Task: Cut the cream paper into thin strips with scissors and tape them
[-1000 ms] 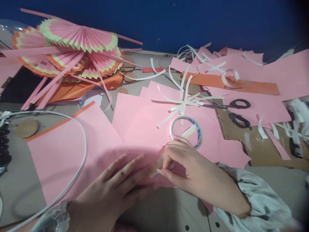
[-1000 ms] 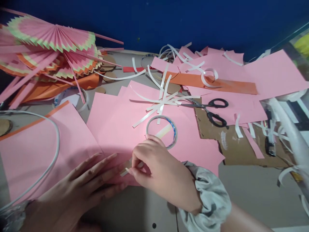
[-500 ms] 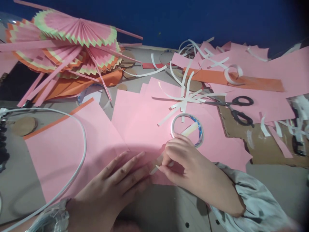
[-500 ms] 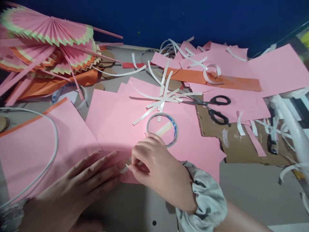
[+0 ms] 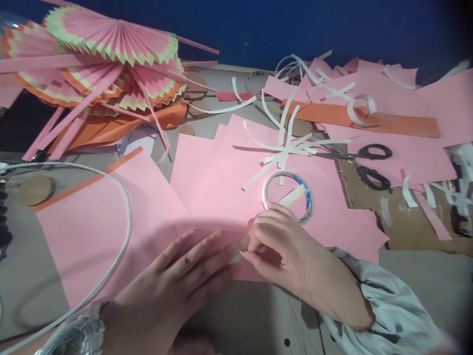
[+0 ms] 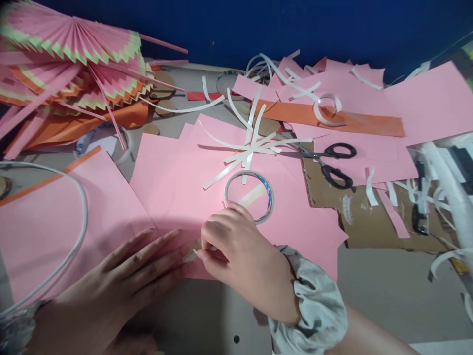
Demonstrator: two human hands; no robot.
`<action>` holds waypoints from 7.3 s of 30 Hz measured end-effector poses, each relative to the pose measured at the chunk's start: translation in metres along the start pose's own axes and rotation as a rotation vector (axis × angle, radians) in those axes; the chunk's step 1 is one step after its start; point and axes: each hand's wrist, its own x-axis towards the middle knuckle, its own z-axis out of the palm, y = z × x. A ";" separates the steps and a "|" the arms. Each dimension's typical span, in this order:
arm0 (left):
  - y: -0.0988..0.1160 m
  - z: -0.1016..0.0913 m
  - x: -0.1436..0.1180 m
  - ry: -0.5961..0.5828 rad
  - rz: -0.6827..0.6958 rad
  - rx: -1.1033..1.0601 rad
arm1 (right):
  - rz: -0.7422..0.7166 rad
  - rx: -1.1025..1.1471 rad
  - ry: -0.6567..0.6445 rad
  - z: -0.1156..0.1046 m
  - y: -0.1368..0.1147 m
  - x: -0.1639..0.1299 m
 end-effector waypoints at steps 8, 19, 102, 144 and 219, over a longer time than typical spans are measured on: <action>0.000 -0.001 -0.001 0.017 -0.008 0.019 | -0.032 0.015 0.039 0.004 0.005 -0.003; 0.004 0.000 -0.002 0.039 -0.040 0.030 | -0.017 -0.006 0.016 -0.001 0.001 -0.002; 0.000 -0.008 0.025 0.152 -0.116 0.241 | -0.080 -0.316 0.202 -0.003 0.006 0.009; -0.006 0.001 0.025 0.088 -0.139 0.166 | -0.040 -0.363 0.257 -0.004 0.005 0.002; -0.007 -0.001 0.021 0.117 -0.084 0.166 | 0.182 -0.344 0.036 -0.036 0.027 0.012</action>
